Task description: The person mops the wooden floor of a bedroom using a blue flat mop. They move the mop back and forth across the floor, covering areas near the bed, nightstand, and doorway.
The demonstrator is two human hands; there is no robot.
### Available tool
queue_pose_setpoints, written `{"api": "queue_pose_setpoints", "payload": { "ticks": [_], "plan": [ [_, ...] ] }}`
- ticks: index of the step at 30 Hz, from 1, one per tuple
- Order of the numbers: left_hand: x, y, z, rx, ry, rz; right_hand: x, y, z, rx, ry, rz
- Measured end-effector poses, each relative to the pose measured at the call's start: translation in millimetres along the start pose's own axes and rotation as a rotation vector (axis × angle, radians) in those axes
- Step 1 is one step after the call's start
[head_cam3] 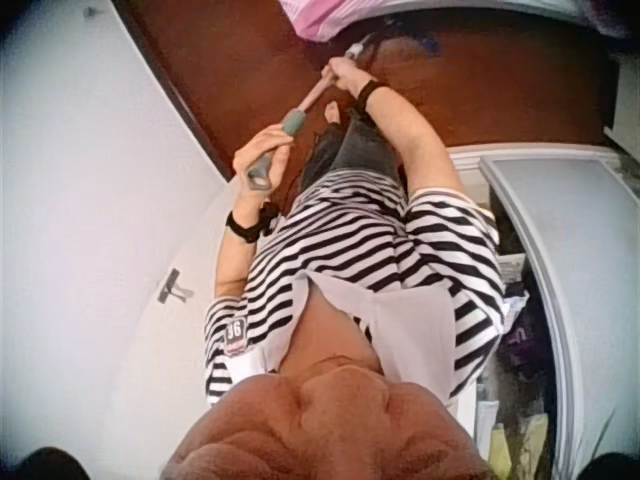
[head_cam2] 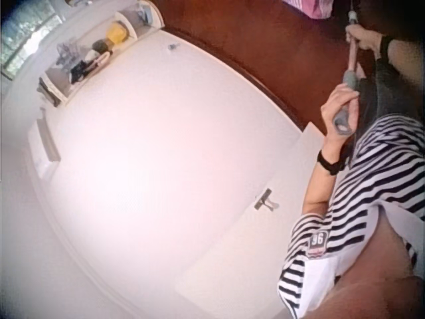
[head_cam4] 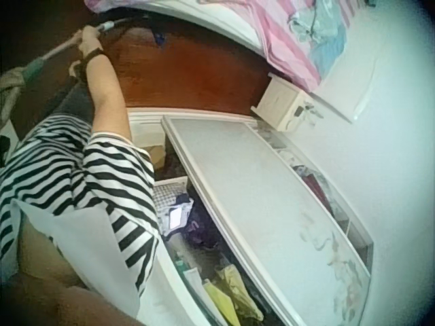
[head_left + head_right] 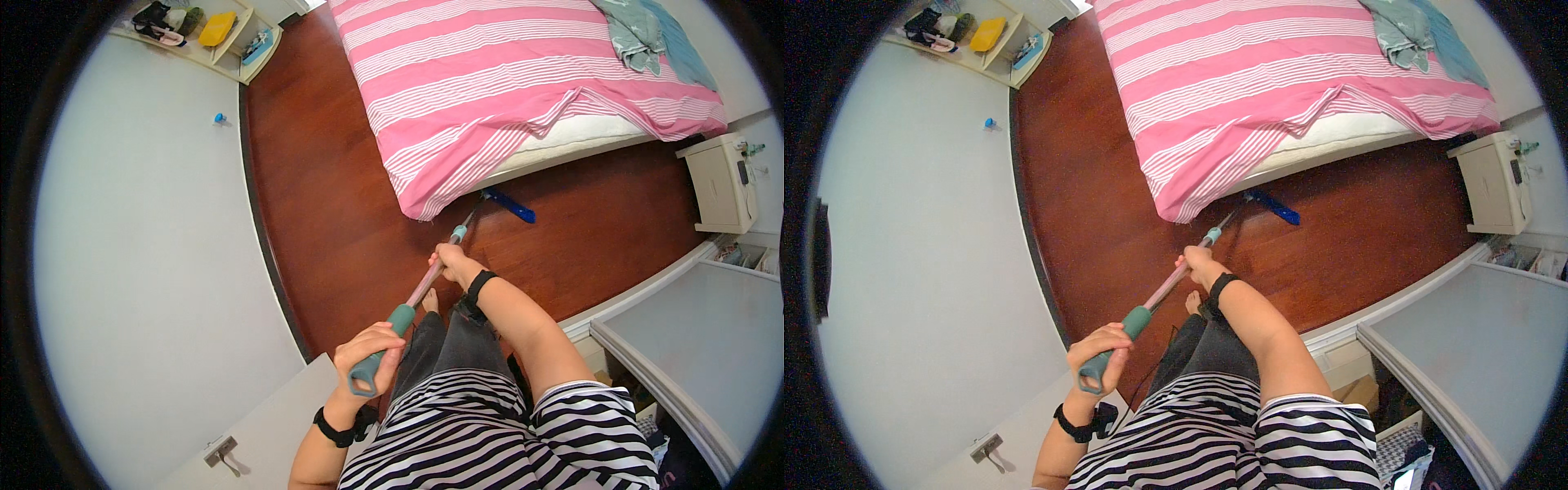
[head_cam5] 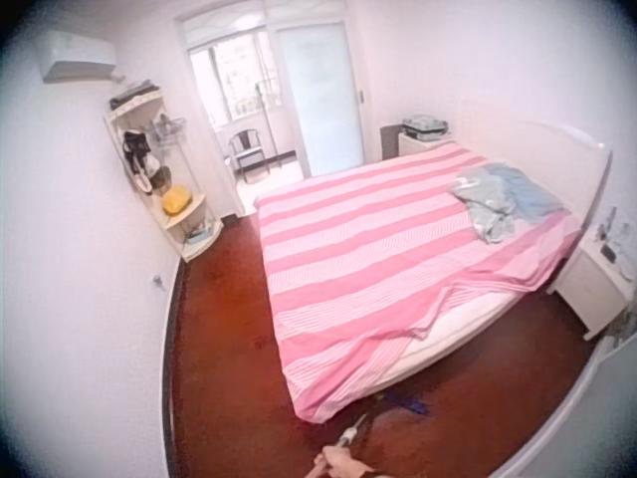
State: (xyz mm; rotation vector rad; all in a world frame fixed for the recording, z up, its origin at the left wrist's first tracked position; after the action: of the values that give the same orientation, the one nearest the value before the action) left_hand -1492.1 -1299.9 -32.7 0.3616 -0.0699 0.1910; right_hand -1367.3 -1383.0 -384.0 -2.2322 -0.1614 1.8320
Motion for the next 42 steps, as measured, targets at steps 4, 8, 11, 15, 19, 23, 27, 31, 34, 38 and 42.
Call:
{"api": "queue_pose_setpoints", "payload": {
  "ticks": [4, 8, 11, 15, 19, 23, 27, 31, 34, 38, 42],
  "plan": [
    [-18, 21, 10, -0.012, 0.08, 0.081, -20, -19, 32, -0.07, -0.037, 0.058],
    [-29, 34, 18, -0.042, 0.095, 0.125, -41, -20, 68, 0.114, 0.047, 0.111],
    [-34, 40, 22, -0.036, 0.139, 0.126, -44, -15, 76, -0.042, -0.052, 0.066],
    [-36, 47, 20, -0.122, 0.262, 0.156, -48, -6, 86, -0.02, -0.207, 0.004],
    [-18, 47, 19, -0.16, 0.083, 0.026, -58, 4, 96, 0.07, -0.223, -0.023],
    [6, 33, 23, -0.244, -0.08, -0.154, -63, 17, 86, 0.258, -0.166, -0.057],
    [33, 8, 39, -0.292, -0.119, -0.311, -66, 47, 56, 0.368, 0.014, 0.052],
    [50, -42, 46, -0.165, -0.218, -0.514, -68, 106, 19, 0.519, 0.194, 0.006],
    [57, -95, 39, -0.219, -0.325, -0.637, -66, 158, -3, 0.567, 0.236, 0.035],
    [58, -131, 28, -0.304, -0.388, -0.738, -64, 194, -16, 0.57, 0.291, 0.159],
    [51, -100, 15, -0.29, -0.37, -0.741, -58, 171, -1, 0.456, 0.272, 0.163]
  ]
}}
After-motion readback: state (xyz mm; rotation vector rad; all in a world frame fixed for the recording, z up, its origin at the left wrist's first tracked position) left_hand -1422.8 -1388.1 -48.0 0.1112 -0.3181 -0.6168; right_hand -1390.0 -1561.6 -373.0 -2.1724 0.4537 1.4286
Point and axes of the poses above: each hand's wrist, its own x-axis towards the middle knuckle, its own y-axis out of the back of the hand, z = x × y, the point moved 4 cm from there along x, towards the middle knuckle, and after that the axes turned 1 degree about -x, right-handed, at the moved point
